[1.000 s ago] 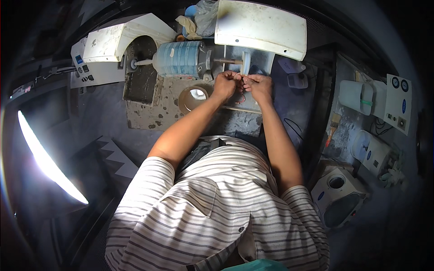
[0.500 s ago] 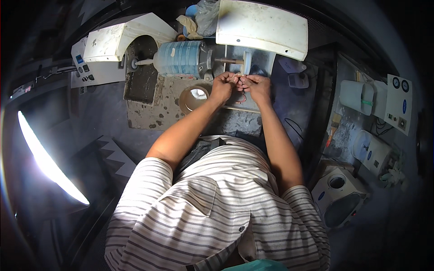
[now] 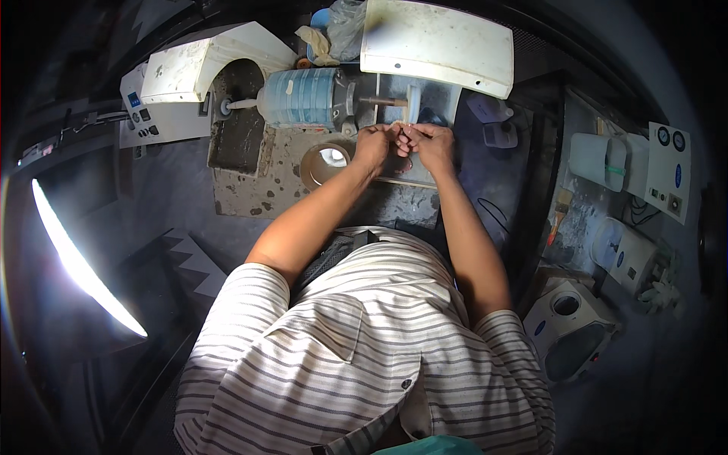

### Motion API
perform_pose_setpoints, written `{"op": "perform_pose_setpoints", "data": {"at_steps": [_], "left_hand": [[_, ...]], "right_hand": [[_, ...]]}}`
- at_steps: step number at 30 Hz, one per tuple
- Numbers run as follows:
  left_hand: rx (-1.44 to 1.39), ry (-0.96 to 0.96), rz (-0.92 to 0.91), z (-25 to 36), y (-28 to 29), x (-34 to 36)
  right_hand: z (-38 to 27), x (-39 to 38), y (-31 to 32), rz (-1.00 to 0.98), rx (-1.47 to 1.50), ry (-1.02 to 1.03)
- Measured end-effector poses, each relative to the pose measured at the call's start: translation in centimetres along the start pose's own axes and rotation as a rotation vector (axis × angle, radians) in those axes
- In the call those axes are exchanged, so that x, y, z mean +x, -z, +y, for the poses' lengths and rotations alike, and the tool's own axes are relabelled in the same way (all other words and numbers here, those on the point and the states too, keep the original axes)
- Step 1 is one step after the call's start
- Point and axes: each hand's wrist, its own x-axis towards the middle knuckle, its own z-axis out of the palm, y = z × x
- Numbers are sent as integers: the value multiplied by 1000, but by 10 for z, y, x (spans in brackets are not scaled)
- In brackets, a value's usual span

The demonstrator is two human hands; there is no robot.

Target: The person polishes a denture against the rotating wheel of a polishing machine and repeatedly lifts and turns the denture under an overhead lamp.

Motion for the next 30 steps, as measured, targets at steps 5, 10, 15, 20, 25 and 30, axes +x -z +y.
{"op": "perform_pose_setpoints", "data": {"at_steps": [5, 10, 15, 20, 25, 30], "left_hand": [[-4, -28, 11, 4, 2, -8], [235, -219, -5, -3, 2, -2], [525, -359, -24, -3, 0, 8], [720, -454, 9, -2, -6, 13], [559, -265, 68, 4, -2, 13], [762, -468, 62, -3, 9, 21]], "right_hand": [[-3, -2, -3, -7, -4, 0], [5, 0, 3, -32, -36, 8], [11, 0, 11, -21, -67, -37], [18, 2, 15, 6, -78, -57], [20, 3, 10, -4, -85, -70], [20, 3, 4, -4, -102, -76]]}}
